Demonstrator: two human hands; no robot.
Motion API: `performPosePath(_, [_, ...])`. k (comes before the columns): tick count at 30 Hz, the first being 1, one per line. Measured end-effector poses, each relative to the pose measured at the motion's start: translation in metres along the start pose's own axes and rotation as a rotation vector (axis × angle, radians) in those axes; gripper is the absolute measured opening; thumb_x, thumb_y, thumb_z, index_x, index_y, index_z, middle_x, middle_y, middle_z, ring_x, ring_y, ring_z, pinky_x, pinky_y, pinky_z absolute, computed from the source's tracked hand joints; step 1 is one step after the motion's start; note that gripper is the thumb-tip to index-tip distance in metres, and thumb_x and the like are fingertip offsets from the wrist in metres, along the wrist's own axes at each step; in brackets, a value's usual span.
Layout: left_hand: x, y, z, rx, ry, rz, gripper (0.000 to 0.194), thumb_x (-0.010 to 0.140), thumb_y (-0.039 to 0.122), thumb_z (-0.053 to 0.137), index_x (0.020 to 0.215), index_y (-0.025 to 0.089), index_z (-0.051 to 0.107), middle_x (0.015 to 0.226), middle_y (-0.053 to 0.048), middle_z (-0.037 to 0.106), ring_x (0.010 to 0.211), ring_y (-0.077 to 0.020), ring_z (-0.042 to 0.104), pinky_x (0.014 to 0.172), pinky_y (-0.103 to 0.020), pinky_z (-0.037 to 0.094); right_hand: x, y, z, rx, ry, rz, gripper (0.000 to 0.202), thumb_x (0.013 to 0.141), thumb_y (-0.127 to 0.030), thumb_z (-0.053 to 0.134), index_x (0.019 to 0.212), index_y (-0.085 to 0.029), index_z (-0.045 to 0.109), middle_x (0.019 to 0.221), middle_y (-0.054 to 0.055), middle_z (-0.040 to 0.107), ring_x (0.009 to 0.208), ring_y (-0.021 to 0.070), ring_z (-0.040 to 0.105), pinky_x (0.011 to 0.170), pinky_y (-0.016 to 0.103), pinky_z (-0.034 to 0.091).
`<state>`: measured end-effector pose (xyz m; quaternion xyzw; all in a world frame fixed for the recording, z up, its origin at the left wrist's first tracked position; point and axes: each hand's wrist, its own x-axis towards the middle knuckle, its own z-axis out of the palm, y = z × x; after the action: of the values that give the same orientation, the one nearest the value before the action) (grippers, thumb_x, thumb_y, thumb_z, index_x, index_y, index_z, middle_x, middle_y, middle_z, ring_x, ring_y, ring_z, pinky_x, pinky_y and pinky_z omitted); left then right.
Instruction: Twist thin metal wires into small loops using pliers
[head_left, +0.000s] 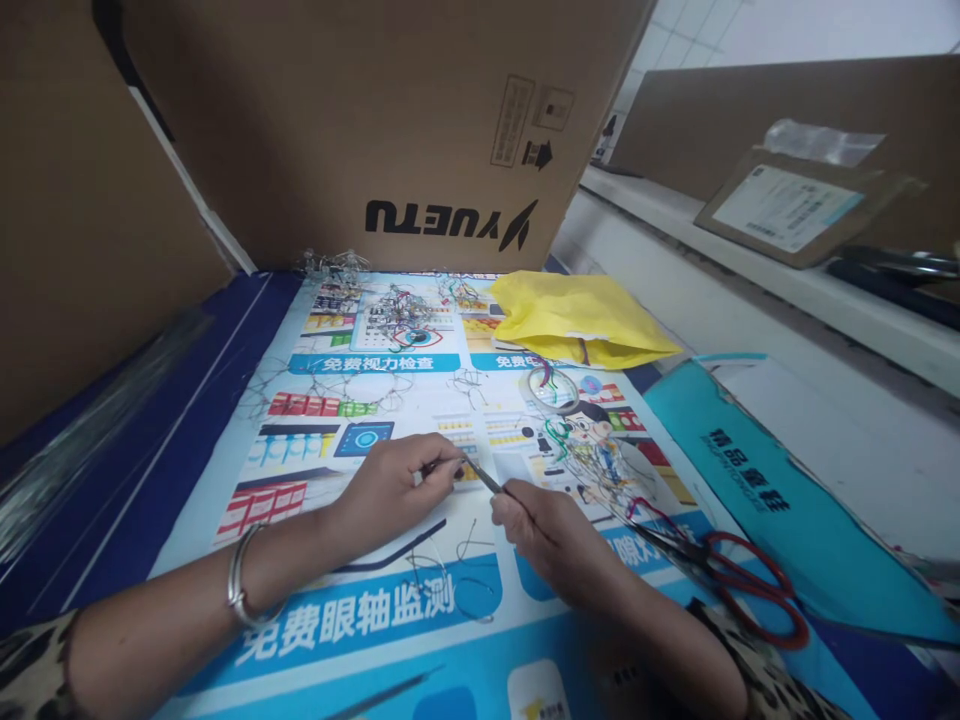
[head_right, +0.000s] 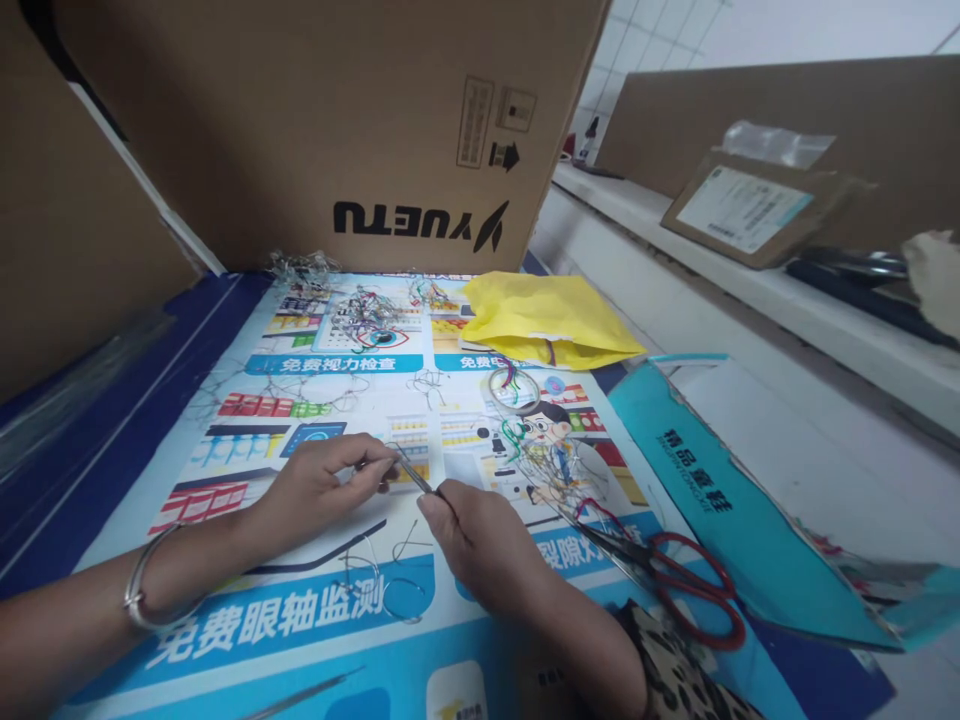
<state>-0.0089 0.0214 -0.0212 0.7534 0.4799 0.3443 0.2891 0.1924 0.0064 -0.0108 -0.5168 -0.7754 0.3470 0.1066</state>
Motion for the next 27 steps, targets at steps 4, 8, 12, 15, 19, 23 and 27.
performPosePath(4, [-0.001,0.0,0.004,-0.049,0.034,-0.031,0.017,0.079,0.017,0.047,0.076,0.018,0.064,0.066,0.0,0.066,0.061,-0.0115,0.058,0.059,-0.02,0.043,0.001,-0.003,0.002,-0.039,0.016,0.002,0.038,0.092,-0.045,0.028,0.069,-0.02,0.044,0.062,0.0,0.053,0.057,0.012,0.046,0.05,0.023,0.022])
performPosePath(8, [-0.002,0.004,0.006,-0.09,0.06,-0.085,0.016,0.08,0.021,0.049,0.075,0.018,0.064,0.066,0.001,0.066,0.061,-0.0112,0.06,0.058,-0.019,0.044,0.001,-0.005,0.005,-0.097,0.043,0.009,0.034,0.091,-0.043,0.03,0.066,-0.02,0.038,0.06,-0.001,0.049,0.056,0.0118,0.044,0.05,0.023,0.021])
performPosePath(12, [-0.004,0.005,0.006,-0.08,0.084,-0.1,0.015,0.081,0.022,0.05,0.077,0.018,0.064,0.068,0.001,0.067,0.062,-0.0111,0.062,0.06,-0.019,0.044,0.001,-0.005,0.007,-0.099,0.063,0.013,0.034,0.091,-0.042,0.03,0.066,-0.02,0.038,0.061,-0.001,0.05,0.056,0.0121,0.045,0.051,0.024,0.021])
performPosePath(15, [-0.005,0.004,0.007,-0.068,0.101,-0.092,0.014,0.081,0.022,0.05,0.079,0.019,0.064,0.069,0.001,0.068,0.063,-0.0116,0.062,0.061,-0.02,0.045,0.002,-0.004,0.009,-0.083,0.08,0.012,0.035,0.091,-0.044,0.028,0.068,-0.02,0.039,0.062,0.0,0.051,0.057,0.0123,0.046,0.051,0.023,0.021])
performPosePath(19, [-0.006,0.004,0.008,-0.067,0.122,-0.099,0.014,0.08,0.022,0.051,0.079,0.019,0.065,0.068,0.001,0.069,0.063,-0.0122,0.063,0.062,-0.02,0.046,0.001,-0.002,0.011,-0.099,0.098,0.007,0.035,0.092,-0.043,0.028,0.069,-0.02,0.04,0.062,0.0,0.052,0.057,0.0124,0.047,0.051,0.024,0.022])
performPosePath(23, [-0.007,0.004,0.009,-0.1,0.13,-0.112,0.014,0.08,0.022,0.051,0.079,0.02,0.065,0.069,0.002,0.069,0.062,-0.012,0.063,0.062,-0.02,0.046,0.002,-0.002,0.013,-0.128,0.108,0.001,0.034,0.092,-0.041,0.028,0.07,-0.02,0.043,0.064,0.001,0.054,0.057,0.0126,0.047,0.051,0.024,0.022])
performPosePath(27, [-0.007,0.003,0.01,-0.139,0.126,-0.137,0.013,0.08,0.019,0.05,0.077,0.019,0.064,0.069,0.002,0.069,0.063,-0.0116,0.064,0.062,-0.02,0.046,0.004,-0.001,0.015,-0.173,0.113,-0.002,0.034,0.092,-0.041,0.027,0.072,-0.02,0.043,0.066,0.002,0.055,0.057,0.0136,0.048,0.051,0.024,0.021])
